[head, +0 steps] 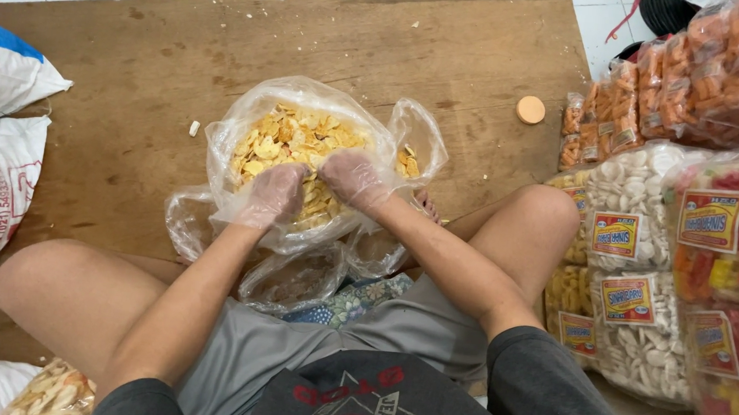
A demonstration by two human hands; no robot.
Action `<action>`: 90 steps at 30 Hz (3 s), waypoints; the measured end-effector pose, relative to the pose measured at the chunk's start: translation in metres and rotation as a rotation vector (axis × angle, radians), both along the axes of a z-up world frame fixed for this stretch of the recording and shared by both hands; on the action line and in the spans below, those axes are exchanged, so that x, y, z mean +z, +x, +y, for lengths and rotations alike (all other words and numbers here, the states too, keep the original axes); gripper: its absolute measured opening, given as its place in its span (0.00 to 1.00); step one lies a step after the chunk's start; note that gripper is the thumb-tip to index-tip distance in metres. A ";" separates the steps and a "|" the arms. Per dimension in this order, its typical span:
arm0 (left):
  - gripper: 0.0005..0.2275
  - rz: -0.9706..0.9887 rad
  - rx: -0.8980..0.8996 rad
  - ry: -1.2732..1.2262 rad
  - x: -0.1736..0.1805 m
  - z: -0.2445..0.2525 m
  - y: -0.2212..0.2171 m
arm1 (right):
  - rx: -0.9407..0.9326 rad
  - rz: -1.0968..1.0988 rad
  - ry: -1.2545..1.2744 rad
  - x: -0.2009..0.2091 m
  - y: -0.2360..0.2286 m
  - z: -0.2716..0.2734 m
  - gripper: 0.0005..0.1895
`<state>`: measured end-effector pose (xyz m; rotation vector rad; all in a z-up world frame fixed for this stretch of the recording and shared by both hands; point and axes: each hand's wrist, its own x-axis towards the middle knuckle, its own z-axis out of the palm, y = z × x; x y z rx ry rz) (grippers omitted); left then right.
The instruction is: The person sits cross-legged on the floor and repeatedly picks up yellow chips from a large plastic bag, separating them by hand. The person handles the chips continuously without using any tools, and the surrounding area contains other packaged snack items.
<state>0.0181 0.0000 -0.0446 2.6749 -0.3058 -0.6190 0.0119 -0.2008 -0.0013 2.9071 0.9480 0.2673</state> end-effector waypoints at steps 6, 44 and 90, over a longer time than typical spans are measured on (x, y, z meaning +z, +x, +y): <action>0.13 0.032 -0.023 0.005 0.035 -0.004 -0.012 | -0.009 0.100 0.042 0.012 -0.005 -0.001 0.08; 0.02 -0.425 0.023 -0.397 0.067 -0.202 0.091 | -0.576 0.185 0.298 0.135 0.034 -0.161 0.03; 0.11 -0.257 -0.118 -0.110 0.082 -0.019 -0.006 | -0.150 0.335 0.009 0.080 0.001 -0.008 0.11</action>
